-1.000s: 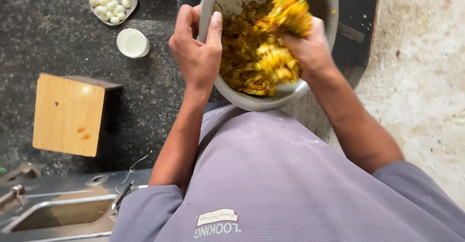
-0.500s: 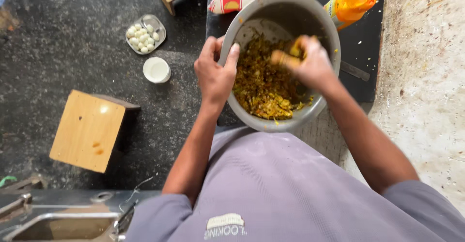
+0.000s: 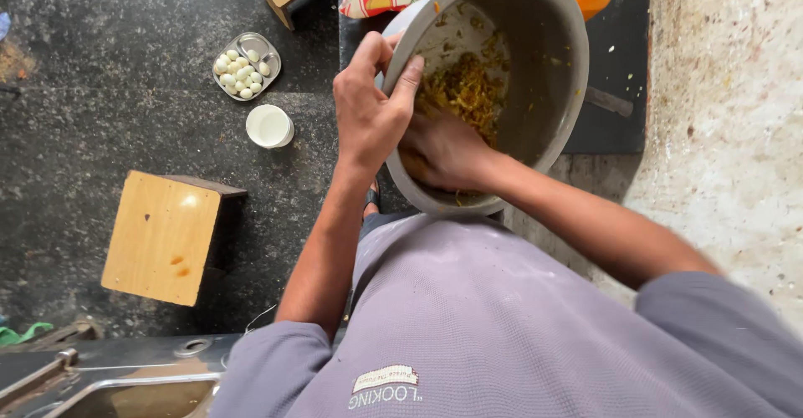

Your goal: The person mixes a food filling in a bowl by hand and then places small portions of the filling onto squares of dough laid out on a table.

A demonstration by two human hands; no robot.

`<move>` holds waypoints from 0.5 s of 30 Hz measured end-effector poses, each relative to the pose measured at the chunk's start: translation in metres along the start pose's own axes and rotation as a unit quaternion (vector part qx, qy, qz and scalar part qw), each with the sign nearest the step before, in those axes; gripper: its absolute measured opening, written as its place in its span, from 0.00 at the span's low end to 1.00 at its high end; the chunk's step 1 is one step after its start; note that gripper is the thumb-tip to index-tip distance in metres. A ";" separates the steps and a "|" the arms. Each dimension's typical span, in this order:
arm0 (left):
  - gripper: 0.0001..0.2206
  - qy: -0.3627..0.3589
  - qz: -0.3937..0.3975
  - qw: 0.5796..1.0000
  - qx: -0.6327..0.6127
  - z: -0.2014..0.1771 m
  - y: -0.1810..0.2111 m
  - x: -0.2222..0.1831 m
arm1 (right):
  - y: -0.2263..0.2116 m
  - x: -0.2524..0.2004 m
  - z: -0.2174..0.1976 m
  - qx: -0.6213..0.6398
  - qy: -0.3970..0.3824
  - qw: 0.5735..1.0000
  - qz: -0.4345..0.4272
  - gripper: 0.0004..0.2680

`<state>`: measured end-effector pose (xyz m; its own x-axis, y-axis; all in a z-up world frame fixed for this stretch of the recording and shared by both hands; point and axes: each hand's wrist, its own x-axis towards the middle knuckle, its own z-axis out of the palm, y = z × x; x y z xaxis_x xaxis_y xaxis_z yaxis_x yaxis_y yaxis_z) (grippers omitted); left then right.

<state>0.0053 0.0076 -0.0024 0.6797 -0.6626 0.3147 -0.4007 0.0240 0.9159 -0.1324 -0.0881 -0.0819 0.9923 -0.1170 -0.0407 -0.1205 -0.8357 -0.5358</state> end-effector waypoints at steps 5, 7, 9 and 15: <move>0.16 0.036 -0.042 0.998 -0.028 0.003 -0.003 -0.011 | 0.009 -0.035 -0.023 -0.131 -0.094 0.987 0.007 0.28; 0.15 0.046 -0.007 0.998 -0.037 0.003 -0.003 -0.014 | 0.020 -0.022 -0.037 0.015 -0.135 0.991 0.003 0.28; 0.13 0.045 -0.002 0.999 -0.030 0.004 -0.003 -0.017 | 0.028 -0.015 -0.059 0.119 -0.147 0.981 0.053 0.21; 0.13 0.044 0.064 0.997 -0.014 0.014 -0.004 -0.016 | 0.060 -0.015 -0.096 0.030 0.236 0.971 -0.035 0.06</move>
<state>-0.0129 0.0072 -0.0146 0.6759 -0.5848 0.4485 -0.4708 0.1256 0.8733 -0.1569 -0.1886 -0.0325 0.8730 -0.3062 0.3796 -0.0380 -0.8187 -0.5730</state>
